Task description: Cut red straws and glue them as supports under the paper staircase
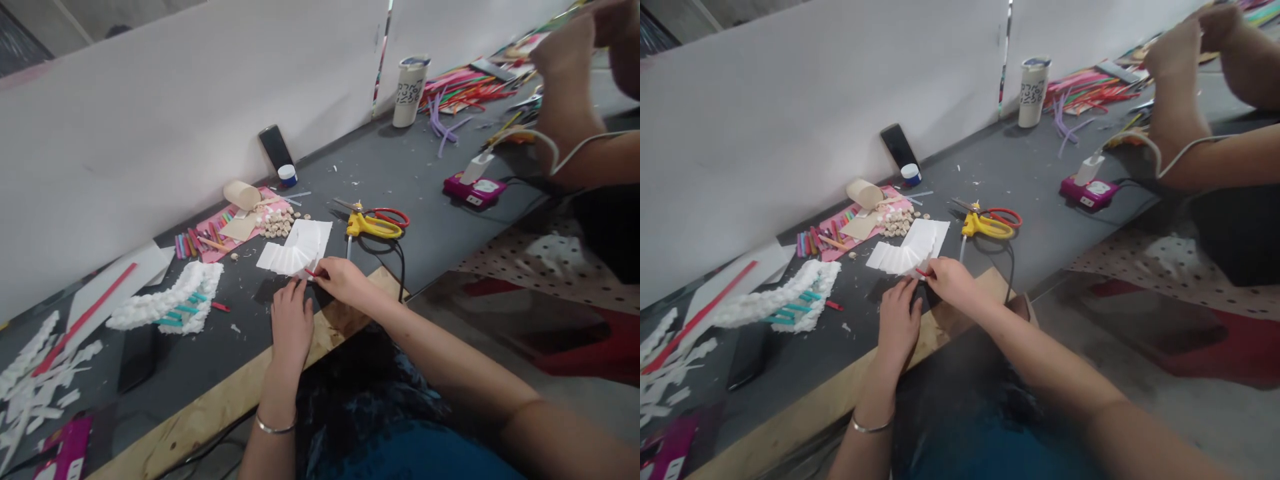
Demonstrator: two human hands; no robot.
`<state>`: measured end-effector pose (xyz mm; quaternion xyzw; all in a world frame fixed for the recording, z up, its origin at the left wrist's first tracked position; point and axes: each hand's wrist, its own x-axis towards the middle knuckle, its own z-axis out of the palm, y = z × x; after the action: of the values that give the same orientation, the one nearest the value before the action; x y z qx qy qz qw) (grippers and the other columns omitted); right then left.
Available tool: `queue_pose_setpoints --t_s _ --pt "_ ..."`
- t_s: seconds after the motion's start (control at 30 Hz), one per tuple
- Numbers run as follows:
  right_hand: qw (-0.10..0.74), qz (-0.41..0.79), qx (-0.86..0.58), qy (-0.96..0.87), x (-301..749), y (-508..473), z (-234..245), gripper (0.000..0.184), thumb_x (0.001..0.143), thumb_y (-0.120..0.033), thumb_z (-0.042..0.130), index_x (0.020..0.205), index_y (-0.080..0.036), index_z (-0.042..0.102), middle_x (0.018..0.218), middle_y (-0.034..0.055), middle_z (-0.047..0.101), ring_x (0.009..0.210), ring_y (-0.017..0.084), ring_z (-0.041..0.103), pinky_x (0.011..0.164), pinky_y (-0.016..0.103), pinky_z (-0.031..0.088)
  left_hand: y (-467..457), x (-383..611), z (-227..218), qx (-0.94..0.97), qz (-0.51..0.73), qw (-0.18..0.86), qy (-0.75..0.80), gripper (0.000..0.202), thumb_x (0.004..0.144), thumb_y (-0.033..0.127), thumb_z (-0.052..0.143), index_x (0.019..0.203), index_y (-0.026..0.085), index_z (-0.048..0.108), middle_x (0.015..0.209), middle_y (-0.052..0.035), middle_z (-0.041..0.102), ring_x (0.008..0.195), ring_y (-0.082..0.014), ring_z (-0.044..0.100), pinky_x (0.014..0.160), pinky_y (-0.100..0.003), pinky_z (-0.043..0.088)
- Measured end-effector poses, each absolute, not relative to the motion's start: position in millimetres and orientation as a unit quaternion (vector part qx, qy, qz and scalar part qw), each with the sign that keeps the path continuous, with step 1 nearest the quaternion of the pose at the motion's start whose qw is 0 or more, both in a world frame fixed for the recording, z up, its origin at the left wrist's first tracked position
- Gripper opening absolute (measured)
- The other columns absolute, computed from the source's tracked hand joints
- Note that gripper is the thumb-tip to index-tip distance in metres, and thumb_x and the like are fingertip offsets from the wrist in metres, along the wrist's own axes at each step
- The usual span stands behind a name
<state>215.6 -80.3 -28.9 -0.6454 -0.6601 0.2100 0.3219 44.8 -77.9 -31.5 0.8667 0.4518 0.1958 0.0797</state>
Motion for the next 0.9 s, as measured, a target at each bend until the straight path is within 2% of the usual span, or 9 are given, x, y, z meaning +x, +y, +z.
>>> queue_pose_setpoints --t_s 0.43,0.9 --pt "0.314 0.208 -0.675 -0.634 209.8 -72.4 -29.5 0.013 0.088 -0.024 0.059 0.092 -0.019 0.070 0.092 0.0038 0.074 0.080 0.016 0.064 0.064 0.024 0.037 -81.3 52.5 -32.9 0.872 0.104 -0.007 0.479 0.041 0.093 0.021 0.043 0.132 0.018 0.057 0.141 -0.0083 0.054 0.112 -0.0282 0.050 0.094 -0.043 0.045" --pt "0.272 0.195 -0.700 -0.630 203.3 -74.7 -19.0 0.016 0.090 -0.029 0.056 0.096 -0.022 0.069 0.096 0.0027 0.074 0.085 0.017 0.065 0.064 0.024 0.037 -83.5 53.7 -34.1 0.873 0.118 -0.013 0.473 0.039 0.092 0.021 0.044 0.129 0.015 0.058 0.137 -0.0089 0.057 0.112 -0.0299 0.050 0.091 -0.044 0.045"
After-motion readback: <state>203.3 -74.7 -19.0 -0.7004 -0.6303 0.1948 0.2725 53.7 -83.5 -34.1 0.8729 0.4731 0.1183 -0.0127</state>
